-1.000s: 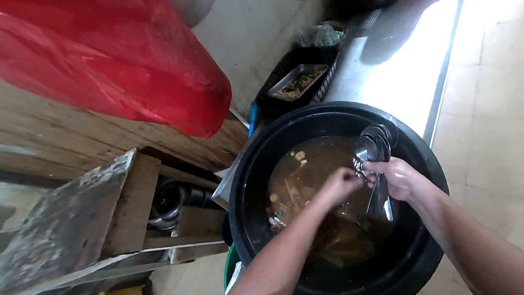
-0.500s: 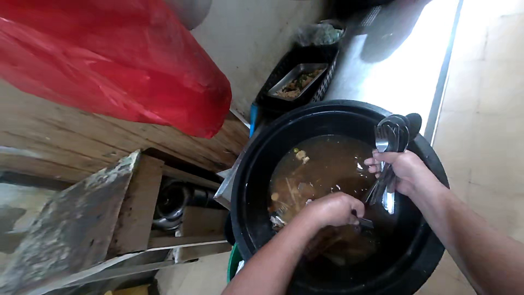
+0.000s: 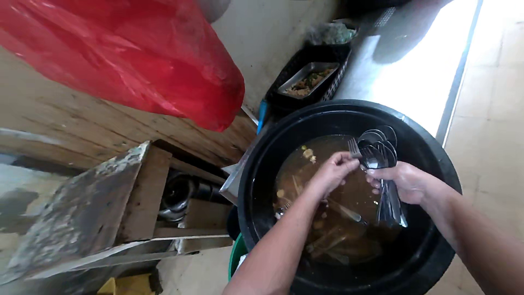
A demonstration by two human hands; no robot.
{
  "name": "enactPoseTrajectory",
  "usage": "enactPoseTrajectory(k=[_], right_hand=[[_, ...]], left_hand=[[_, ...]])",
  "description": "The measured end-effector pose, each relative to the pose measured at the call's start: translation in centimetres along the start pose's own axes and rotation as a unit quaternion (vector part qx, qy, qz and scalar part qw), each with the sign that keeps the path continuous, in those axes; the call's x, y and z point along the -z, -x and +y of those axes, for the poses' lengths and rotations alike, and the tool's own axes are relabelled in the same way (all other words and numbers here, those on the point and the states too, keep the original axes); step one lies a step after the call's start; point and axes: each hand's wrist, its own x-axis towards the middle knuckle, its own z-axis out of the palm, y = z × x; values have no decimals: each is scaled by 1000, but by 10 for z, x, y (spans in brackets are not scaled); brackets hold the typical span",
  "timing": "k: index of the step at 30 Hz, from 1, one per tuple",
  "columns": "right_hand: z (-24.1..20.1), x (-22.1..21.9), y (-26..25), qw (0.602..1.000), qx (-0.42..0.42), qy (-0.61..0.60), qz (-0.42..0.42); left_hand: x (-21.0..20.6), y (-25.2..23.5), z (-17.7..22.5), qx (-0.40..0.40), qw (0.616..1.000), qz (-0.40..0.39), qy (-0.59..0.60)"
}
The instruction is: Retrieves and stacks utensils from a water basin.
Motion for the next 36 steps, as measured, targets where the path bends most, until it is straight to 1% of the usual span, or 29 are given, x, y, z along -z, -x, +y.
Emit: enactPoseTrajectory(k=[1,2,4,5,6,7,10,11,13,15,16,18,21,23,26,29,32,34,36], right_hand=[[0,-1,-2,1000,3,22,22],[0,-1,-4,998,7,43,49],[-1,-1,-7,992,19,76,95],[-1,-1,-8,990,26,82,108],[-2,-2,-8,989,32,85,119],[-3,-3,-7,988,32,83,125],[-2,-3,-7,989,44,51,128],[-2,-3,-7,989,46,47,129],[-2,-2,-7,989,40,53,132],[-2,-1,-8,990,32,53,123],[-2,-2,-8,992,27,42,118],[-2,-3,-7,995,13,15,101],[-4,-5,-4,997,-9,-29,75],[-4,-4,-5,996,-24,-55,63],[-2,-2,-8,994,-37,-84,55],[-1,0,-8,995,-36,-89,42],[-2,1,-4,995,-34,-98,-3],[-2,2,-1,996,-31,-87,-21],[-1,3,-1,997,-24,-66,-10]], left_hand=[[-5,7,-5,-8,995,-48,-89],[-14,14,-13,-24,977,-103,-185],[-36,26,-33,-51,907,-201,-367],[-45,28,-44,-66,872,-232,-427],[-51,27,-53,-76,848,-253,-459],[-54,25,-60,-84,835,-264,-475],[-51,13,-63,-139,828,-277,-467],[-46,11,-59,-168,834,-272,-451],[-30,13,-42,-203,866,-257,-378],[-6,18,-16,-159,905,-244,-311],[5,20,-5,-133,922,-224,-286],[22,20,6,-119,947,-166,-246],[30,17,20,-119,965,-65,-226],[29,12,24,-122,969,-5,-213],[23,5,28,-123,974,53,-180],[13,0,37,-124,980,79,-135],[6,-9,43,-128,980,89,-122],[7,-14,47,-111,986,78,-99],[14,-17,49,-76,996,26,-39]])
